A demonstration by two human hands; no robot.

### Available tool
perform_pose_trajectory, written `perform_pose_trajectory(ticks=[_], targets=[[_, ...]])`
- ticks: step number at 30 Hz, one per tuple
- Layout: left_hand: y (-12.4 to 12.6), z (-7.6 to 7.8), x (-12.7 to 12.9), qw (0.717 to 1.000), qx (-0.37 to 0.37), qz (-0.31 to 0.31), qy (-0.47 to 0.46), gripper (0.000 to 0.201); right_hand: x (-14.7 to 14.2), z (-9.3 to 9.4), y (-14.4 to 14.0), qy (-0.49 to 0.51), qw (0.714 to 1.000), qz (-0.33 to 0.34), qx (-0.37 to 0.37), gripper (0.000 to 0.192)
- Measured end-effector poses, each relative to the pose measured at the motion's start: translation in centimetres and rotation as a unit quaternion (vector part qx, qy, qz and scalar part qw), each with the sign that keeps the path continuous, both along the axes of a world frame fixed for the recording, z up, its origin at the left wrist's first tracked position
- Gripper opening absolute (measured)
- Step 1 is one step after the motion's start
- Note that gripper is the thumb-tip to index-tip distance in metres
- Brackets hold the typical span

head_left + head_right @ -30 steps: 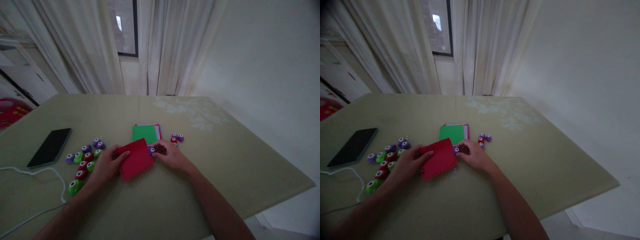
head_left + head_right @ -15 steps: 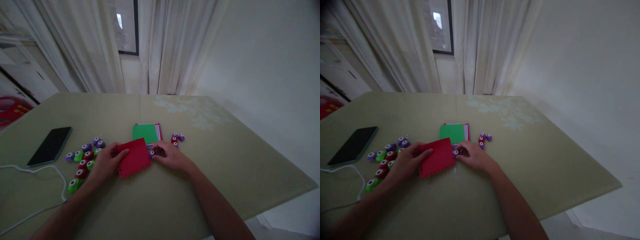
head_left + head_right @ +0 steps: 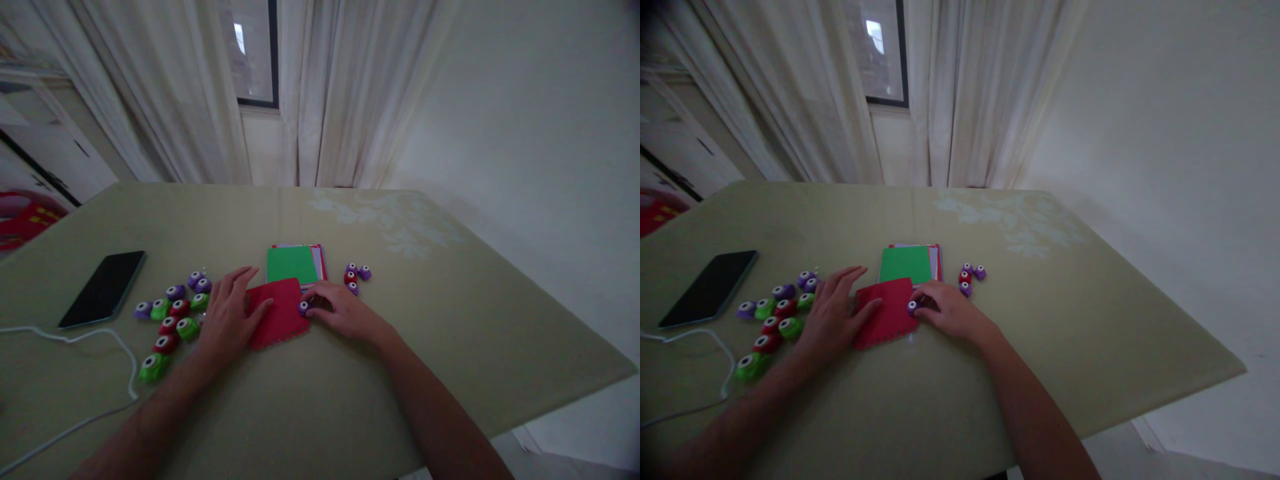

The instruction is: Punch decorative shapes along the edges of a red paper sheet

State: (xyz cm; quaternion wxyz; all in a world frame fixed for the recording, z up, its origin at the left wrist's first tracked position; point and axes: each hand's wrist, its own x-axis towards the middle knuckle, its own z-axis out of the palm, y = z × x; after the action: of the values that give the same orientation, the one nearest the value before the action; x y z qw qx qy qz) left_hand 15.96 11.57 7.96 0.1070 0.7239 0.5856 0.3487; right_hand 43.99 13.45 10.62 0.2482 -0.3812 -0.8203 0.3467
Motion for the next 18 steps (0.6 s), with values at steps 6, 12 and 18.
perform_pose_trajectory(ticks=[6, 12, 18], targets=[[-1.3, -0.5, -0.5, 0.974, -0.063, -0.183, 0.117, 0.05, 0.4, -0.1, 0.2, -0.002, 1.0, 0.012, 0.011, 0.019], [-1.2, -1.0, -0.6, 0.97, -0.071, -0.205, 0.112, 0.049, 0.6, 0.0, 0.3, 0.005, 1.0, 0.02, -0.007, 0.018], [-0.7, -1.2, -0.9, 0.966, -0.066, -0.228, 0.107, 0.047, 0.7, 0.3, 0.4, 0.015, 0.999, 0.028, -0.023, 0.017]])
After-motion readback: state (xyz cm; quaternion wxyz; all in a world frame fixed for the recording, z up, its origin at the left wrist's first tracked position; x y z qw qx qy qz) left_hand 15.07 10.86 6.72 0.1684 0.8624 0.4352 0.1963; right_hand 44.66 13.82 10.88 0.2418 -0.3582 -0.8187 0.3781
